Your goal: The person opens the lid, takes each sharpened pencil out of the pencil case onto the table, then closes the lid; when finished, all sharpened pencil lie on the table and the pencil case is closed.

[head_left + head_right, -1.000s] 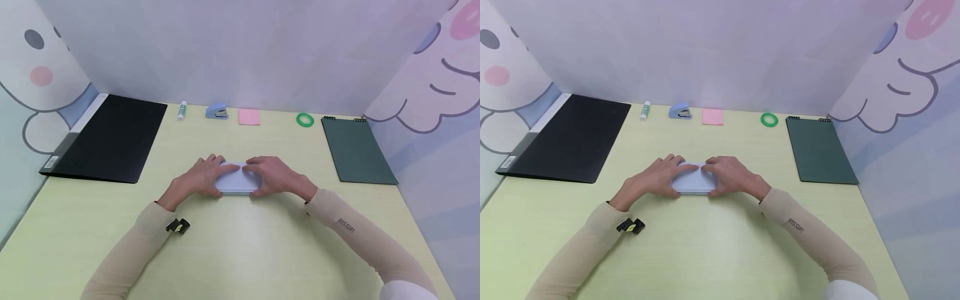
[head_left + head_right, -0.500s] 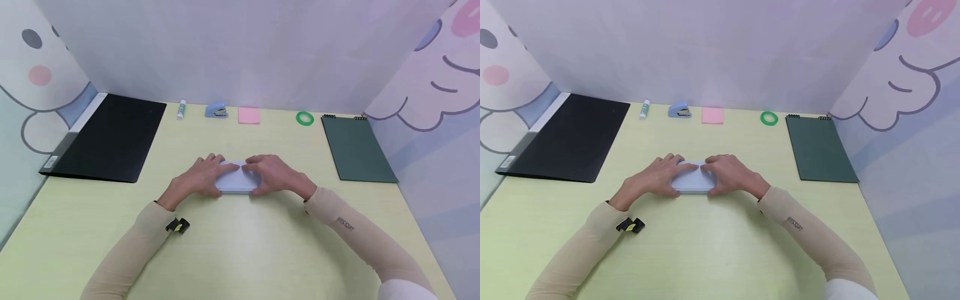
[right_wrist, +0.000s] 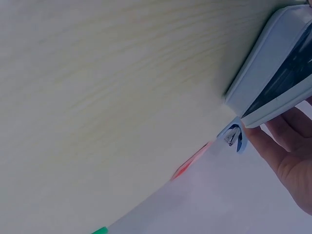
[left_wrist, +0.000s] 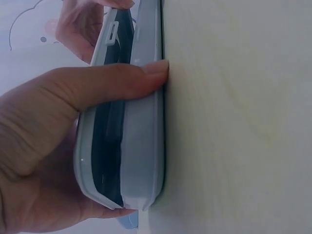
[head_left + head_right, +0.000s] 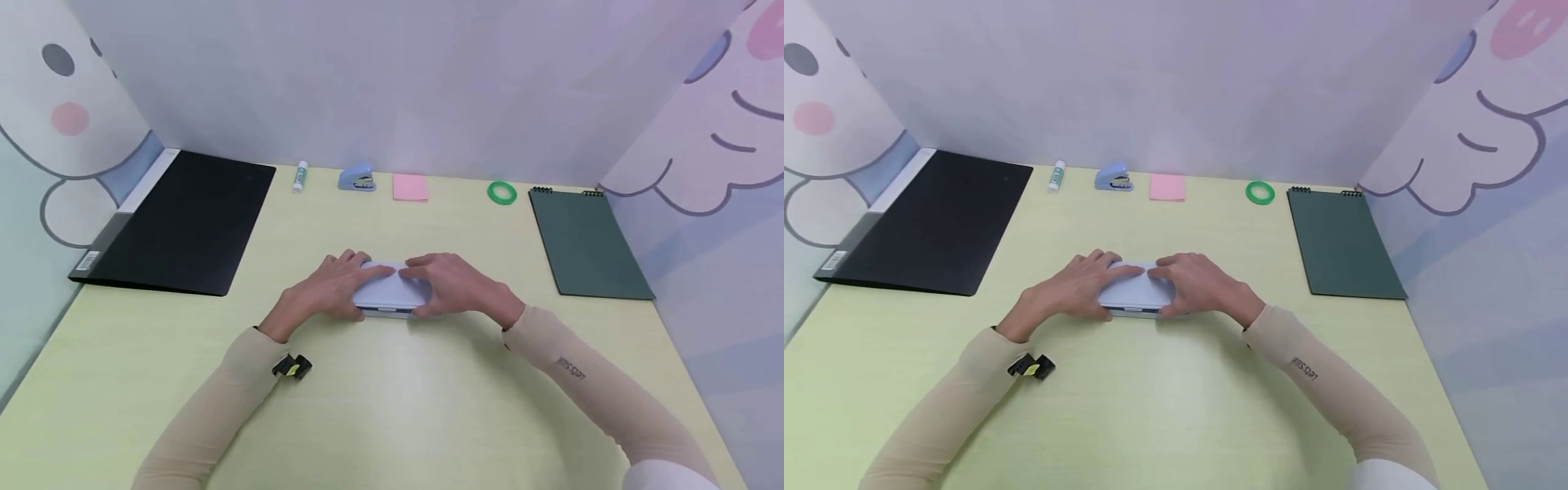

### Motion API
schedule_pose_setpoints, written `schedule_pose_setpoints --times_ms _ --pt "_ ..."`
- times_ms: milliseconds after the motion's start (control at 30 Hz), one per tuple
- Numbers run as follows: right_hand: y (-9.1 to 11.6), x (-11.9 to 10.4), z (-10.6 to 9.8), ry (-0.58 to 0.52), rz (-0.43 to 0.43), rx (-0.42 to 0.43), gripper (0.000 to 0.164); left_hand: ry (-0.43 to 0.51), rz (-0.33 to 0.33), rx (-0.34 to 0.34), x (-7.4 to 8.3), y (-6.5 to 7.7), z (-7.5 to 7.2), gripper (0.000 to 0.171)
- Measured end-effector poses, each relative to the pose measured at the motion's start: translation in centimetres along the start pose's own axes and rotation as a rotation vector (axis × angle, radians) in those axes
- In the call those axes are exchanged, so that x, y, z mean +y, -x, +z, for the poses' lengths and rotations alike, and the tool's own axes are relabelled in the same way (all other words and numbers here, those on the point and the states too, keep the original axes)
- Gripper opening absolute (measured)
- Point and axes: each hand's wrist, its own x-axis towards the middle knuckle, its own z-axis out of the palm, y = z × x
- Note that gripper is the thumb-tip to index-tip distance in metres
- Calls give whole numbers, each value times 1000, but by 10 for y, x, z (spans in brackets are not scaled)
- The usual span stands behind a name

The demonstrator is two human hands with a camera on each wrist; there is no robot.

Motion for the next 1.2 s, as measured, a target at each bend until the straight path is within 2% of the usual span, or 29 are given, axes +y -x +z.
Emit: schedule_pose_setpoints --times_ms 167,300,433,500,667,1033,1200 --pt "5 -2 4 -46 15 -12 65 33 -11 -37 -1 1 3 95" --pt "9 3 6 -104 1 -16 64 139 6 -66 -9 5 -3 96" --pt "12 12 5 -208 -21 4 60 327 11 -53 -20 11 -17 83" --pt "13 16 4 -264 -29 23 58 390 16 -44 -23 14 -23 74" --pt "16 25 2 -356 -6 57 57 429 33 -36 -28 15 -31 63" --pt "18 34 -2 -476 43 87 50 516 49 75 -38 17 -35 57" --pt "16 38 0 -544 84 108 50 590 12 137 -44 15 -34 50"
